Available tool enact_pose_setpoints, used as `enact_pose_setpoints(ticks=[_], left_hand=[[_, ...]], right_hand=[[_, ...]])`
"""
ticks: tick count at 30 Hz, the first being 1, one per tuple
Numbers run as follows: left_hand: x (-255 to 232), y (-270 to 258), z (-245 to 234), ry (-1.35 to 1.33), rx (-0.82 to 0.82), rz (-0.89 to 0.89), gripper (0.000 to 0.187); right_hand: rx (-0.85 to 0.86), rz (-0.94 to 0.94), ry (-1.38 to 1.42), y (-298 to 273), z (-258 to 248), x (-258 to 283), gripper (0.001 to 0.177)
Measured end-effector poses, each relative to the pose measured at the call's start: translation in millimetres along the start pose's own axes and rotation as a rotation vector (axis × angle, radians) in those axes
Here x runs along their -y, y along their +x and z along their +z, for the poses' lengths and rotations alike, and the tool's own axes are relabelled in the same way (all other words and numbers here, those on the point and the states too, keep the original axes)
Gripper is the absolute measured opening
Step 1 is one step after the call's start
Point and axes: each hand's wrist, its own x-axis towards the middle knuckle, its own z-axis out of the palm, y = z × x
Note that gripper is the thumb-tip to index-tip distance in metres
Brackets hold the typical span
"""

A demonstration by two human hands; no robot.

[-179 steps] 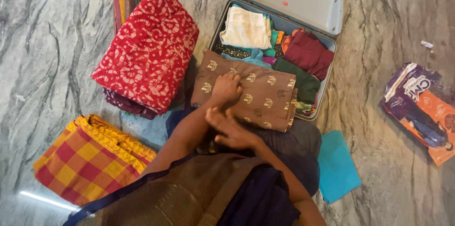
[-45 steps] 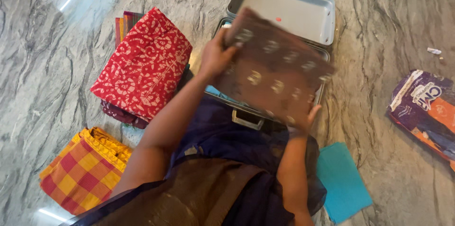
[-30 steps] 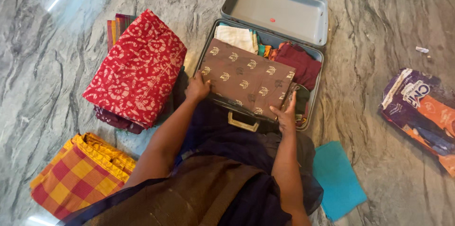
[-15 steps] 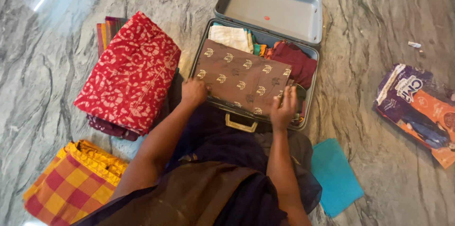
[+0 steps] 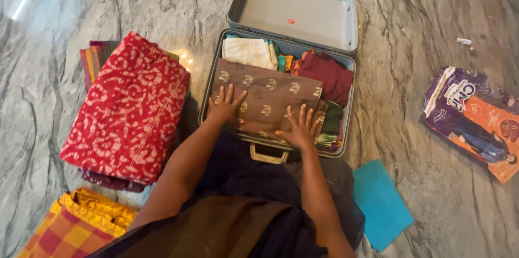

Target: The person folds various pieces of clothing, including a white cloth, a blue cloth, and a brown patterned cloth, and places them into an open suitcase. The person sits on the floor and handles the items one by one, arranging them neatly inside the luggage.

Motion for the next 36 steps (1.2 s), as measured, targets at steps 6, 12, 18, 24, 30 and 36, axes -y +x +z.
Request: enact_pose_setpoints(ticks=[6, 12, 18, 24, 30, 36], left_hand=[[13, 22, 14, 0.005, 0.023, 0.041, 0.118], [18, 33, 21, -0.028, 0.045, 0.045, 0.118], [17, 33, 31, -0.015, -0.018, 0.034, 0.117], [17, 25, 64, -0.030, -0.179, -0.012, 0.102], [40, 4, 83, -0.036, -0.155, 0.037, 0.082], [38, -12, 88, -0.057, -0.181, 0.088, 0.080]], right_hand=[[0.222, 0.032, -0.055, 13, -7, -4, 0.133], [0.219, 0.021, -0.050, 18, 1, -8, 0.137], [0.114, -0.020, -0.083, 19, 14, -16, 0.133], [0.047, -0.037, -0.138, 6, -2, -6, 0.130], [0.094, -0.036, -0.112, -26, -42, -70, 0.099], [-0.557, -0.264, 0.307, -93, -61, -138, 0.056]])
